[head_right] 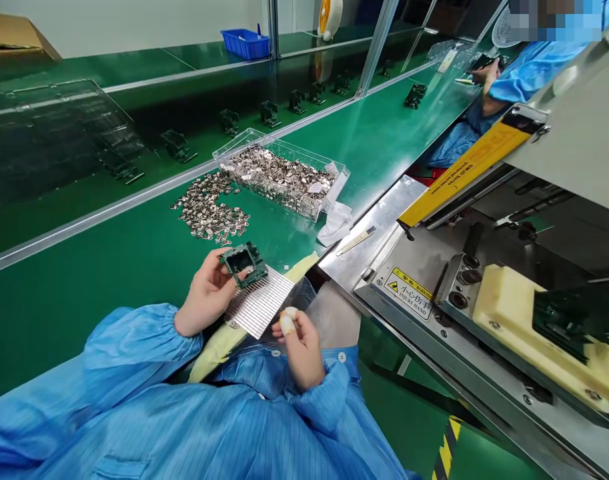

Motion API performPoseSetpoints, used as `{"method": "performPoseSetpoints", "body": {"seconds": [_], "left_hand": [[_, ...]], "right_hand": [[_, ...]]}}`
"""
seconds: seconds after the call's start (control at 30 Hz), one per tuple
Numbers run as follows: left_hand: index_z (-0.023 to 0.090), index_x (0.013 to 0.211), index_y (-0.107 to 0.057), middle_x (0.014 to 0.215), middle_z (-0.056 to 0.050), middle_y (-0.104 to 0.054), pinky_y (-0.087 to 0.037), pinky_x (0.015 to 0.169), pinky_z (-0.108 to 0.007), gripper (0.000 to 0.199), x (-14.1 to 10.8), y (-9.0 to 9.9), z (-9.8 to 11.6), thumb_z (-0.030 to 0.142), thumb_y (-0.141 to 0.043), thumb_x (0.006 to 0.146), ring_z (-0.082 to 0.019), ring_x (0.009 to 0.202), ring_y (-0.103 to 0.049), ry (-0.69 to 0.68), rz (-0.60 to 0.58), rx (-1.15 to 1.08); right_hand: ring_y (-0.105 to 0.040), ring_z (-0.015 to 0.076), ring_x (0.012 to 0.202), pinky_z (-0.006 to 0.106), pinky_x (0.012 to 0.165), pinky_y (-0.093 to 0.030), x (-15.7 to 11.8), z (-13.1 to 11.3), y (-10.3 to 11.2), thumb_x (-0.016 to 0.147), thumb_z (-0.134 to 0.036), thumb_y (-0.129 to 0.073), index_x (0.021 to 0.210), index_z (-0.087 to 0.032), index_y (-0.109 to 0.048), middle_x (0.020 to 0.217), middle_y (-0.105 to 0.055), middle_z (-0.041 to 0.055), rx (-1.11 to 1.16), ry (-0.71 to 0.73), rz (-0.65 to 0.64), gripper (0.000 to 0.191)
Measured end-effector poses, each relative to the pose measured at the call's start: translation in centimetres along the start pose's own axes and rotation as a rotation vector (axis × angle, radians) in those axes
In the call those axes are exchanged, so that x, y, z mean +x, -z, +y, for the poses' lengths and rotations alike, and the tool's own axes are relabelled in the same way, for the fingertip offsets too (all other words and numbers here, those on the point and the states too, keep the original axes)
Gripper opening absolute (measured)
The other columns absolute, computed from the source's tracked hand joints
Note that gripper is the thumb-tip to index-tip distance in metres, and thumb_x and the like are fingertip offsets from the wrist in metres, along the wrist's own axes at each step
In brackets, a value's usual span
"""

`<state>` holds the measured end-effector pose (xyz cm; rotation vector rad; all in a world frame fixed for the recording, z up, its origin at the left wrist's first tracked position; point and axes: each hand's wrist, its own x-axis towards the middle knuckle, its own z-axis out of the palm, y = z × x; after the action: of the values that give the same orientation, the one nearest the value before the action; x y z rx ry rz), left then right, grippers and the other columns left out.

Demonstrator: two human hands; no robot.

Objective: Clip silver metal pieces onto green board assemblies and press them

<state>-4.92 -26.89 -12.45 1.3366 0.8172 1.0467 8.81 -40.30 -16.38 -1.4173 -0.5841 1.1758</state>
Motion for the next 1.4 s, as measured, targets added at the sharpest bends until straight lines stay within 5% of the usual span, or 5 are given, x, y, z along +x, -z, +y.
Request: {"method": "performPoseSetpoints", "body": {"seconds": [0.37, 0.9, 1.13, 1.27, 1.4], "left_hand": [[0.022, 0.113, -0.053, 0.102, -0.003, -0.073, -0.057, 0.092, -0.039, 0.05, 1.5, 1.3, 2.1, 0.026, -0.082, 0.073, -0.02, 0.099, -0.071, 0.323, -0.084, -0.445], [0.019, 0.103, -0.062, 0.095, -0.003, -0.075, -0.062, 0.078, -0.032, 0.035, 0.3, 3.1, 3.2, 0.016, -0.08, 0.074, -0.022, 0.092, -0.074, 0.453, -0.179, -0.649], [0.019, 0.103, -0.059, 0.09, -0.003, -0.072, -0.055, 0.078, -0.028, 0.036, -1.3, 1.5, 1.2, 0.027, -0.081, 0.076, -0.018, 0.086, -0.069, 0.218, -0.231, -0.441], [0.019, 0.106, -0.056, 0.086, -0.001, -0.066, -0.05, 0.067, -0.021, 0.035, -1.3, 1.0, 0.7, 0.031, -0.077, 0.08, -0.011, 0.073, -0.062, 0.09, -0.187, -0.227], [0.02, 0.11, -0.055, 0.08, 0.003, -0.059, -0.046, 0.063, -0.02, 0.038, -0.8, -0.2, 0.0, 0.035, -0.074, 0.081, -0.009, 0.067, -0.055, -0.017, -0.096, -0.085]], "right_hand": [[-0.069, 0.0207, 0.066, 0.032, 0.057, -0.059, 0.1, -3.0, -2.9, 0.066, -0.041, -0.083, 0.091, -0.02, -0.067, 0.08, -0.074, 0.0058, 0.091, 0.039, -0.088, 0.037], [-0.063, 0.0256, 0.12, 0.051, 0.096, -0.052, 4.7, -4.1, -1.7, 0.088, -0.007, -0.05, 0.088, -0.027, -0.07, 0.113, -0.074, 0.0025, -0.806, 1.198, -0.38, 0.029], [-0.067, 0.0243, 0.091, 0.04, 0.078, -0.056, 0.6, -1.2, 0.5, 0.085, -0.013, -0.057, 0.101, -0.022, -0.068, 0.1, -0.072, 0.0096, -0.632, 0.825, 0.133, 0.021], [-0.065, 0.0185, 0.073, 0.03, 0.067, -0.054, -1.4, 0.2, 0.5, 0.092, -0.033, -0.058, 0.095, -0.019, -0.069, 0.083, -0.07, 0.0043, -0.349, 0.284, -0.265, 0.018], [-0.063, 0.0174, 0.071, 0.028, 0.068, -0.05, -1.0, 0.9, -0.3, 0.089, -0.044, -0.064, 0.085, -0.018, -0.071, 0.078, -0.07, 0.0038, -0.224, 0.168, -0.414, 0.027]]}}
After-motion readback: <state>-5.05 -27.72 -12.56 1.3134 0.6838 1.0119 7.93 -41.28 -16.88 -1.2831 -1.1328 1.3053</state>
